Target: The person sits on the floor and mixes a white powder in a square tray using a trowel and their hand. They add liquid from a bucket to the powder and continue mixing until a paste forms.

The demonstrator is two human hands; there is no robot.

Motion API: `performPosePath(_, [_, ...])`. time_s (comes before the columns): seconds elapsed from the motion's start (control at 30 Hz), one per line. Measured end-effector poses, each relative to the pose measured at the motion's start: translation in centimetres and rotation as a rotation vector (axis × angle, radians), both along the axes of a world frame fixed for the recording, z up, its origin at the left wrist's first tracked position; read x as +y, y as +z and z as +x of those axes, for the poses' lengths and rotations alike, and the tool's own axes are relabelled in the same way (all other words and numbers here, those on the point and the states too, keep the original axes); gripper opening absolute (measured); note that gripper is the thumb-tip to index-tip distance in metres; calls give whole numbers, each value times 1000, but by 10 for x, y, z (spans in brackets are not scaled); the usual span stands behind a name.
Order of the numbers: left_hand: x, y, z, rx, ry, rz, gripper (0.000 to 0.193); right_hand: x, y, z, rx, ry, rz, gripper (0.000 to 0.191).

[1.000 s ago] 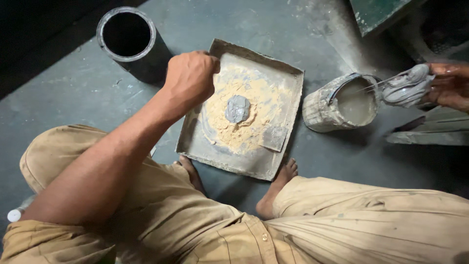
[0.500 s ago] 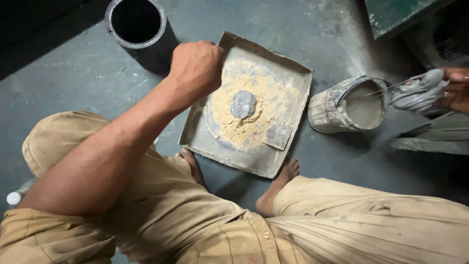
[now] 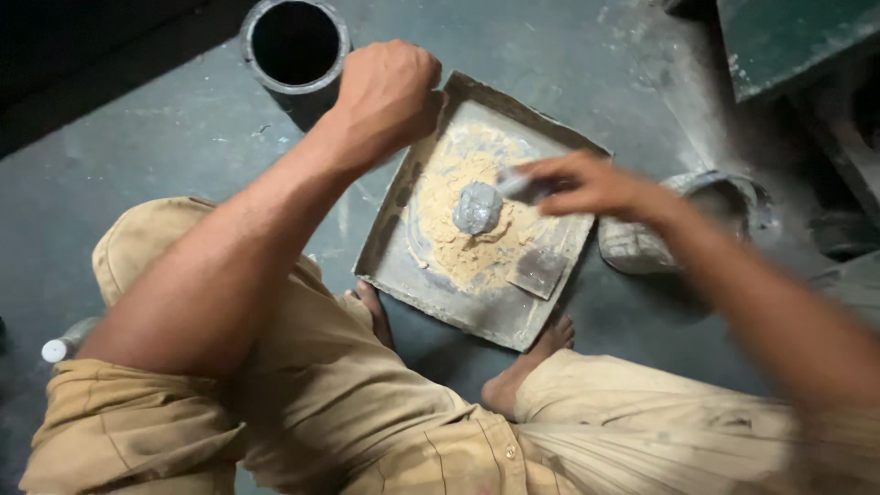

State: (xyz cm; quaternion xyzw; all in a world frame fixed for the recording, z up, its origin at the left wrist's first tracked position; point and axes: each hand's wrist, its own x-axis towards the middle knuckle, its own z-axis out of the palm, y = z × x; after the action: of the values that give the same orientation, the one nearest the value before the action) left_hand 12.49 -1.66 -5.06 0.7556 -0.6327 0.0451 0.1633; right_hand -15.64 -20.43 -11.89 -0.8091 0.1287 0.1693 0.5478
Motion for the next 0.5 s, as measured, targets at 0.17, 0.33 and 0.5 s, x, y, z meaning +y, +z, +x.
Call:
performPosePath(0.17, [4,-5,18,-9,34,-40,26,100,-140,46,57,83,-657,57])
performPosePath(0.33, [6,-1,30,-12,104,62,31,116,-160,48,131,180,-1000,75])
performPosePath(0.5, [5,3,29,-13,63,-2,28,68,-110,52,211,-31,-1021,51])
